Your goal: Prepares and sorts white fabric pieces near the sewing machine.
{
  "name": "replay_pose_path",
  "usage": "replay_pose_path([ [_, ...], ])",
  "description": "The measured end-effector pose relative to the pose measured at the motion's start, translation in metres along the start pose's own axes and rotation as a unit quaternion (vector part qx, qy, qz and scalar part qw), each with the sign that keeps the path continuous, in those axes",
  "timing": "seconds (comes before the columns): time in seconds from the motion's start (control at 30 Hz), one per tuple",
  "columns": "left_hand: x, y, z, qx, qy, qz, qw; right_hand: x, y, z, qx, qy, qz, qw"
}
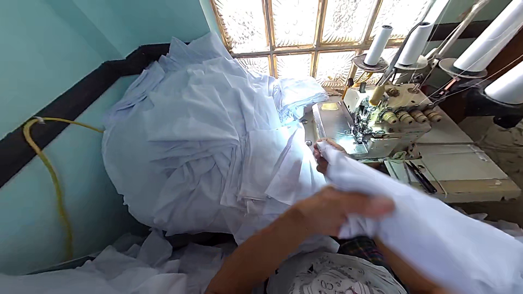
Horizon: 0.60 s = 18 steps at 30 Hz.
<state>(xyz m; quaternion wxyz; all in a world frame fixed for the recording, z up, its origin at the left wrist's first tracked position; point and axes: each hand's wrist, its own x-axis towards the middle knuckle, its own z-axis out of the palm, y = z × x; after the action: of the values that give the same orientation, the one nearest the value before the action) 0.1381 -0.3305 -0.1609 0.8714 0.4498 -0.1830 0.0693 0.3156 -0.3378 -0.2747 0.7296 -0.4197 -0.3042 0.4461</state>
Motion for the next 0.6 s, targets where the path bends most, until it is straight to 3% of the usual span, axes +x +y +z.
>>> replay_pose_path([
  [0.03,0.0,0.0,0.0,0.033,-0.07,-0.036,0.996,0.0,-0.018,0.002,-0.044,-0.053,-0.047,0.996],
  [0.1,0.002,0.014,-0.015,0.236,-0.137,-0.143,0.951,-0.005,-0.075,0.031,-0.162,-0.042,-0.101,0.981],
  [0.2,0.018,0.051,-0.026,0.632,-0.155,-0.211,0.729,-0.011,-0.144,0.044,-0.212,-0.028,-0.167,0.962],
  [0.23,0.02,0.063,-0.027,0.685,-0.153,-0.173,0.691,-0.01,-0.16,0.042,-0.21,-0.058,-0.209,0.953],
  [0.27,0.019,0.076,-0.027,0.699,-0.163,-0.114,0.687,-0.009,-0.174,0.042,-0.221,-0.088,-0.249,0.939],
  [0.3,0.017,0.089,-0.026,0.677,-0.183,-0.063,0.71,-0.008,-0.185,0.043,-0.25,-0.114,-0.283,0.919],
  [0.33,0.015,0.101,-0.024,0.64,-0.198,-0.06,0.74,-0.007,-0.197,0.042,-0.286,-0.134,-0.308,0.898],
  [0.37,0.013,0.115,-0.025,0.629,-0.195,-0.101,0.746,-0.006,-0.208,0.042,-0.308,-0.148,-0.321,0.883],
  [0.4,0.013,0.129,-0.027,0.677,-0.171,-0.149,0.7,-0.007,-0.218,0.041,-0.322,-0.157,-0.325,0.875],
  [0.47,0.019,0.149,-0.027,0.806,-0.099,-0.209,0.544,-0.004,-0.23,0.04,-0.358,-0.161,-0.329,0.859],
  [0.5,0.017,0.156,-0.024,0.835,-0.082,-0.211,0.501,0.0,-0.231,0.041,-0.382,-0.17,-0.331,0.846],
  [0.53,0.012,0.164,-0.019,0.841,-0.091,-0.188,0.499,0.004,-0.231,0.044,-0.41,-0.184,-0.336,0.828],
  [0.6,-0.006,0.18,-0.022,0.819,-0.094,-0.135,0.55,0.012,-0.23,0.048,-0.47,-0.182,-0.346,0.792],
])
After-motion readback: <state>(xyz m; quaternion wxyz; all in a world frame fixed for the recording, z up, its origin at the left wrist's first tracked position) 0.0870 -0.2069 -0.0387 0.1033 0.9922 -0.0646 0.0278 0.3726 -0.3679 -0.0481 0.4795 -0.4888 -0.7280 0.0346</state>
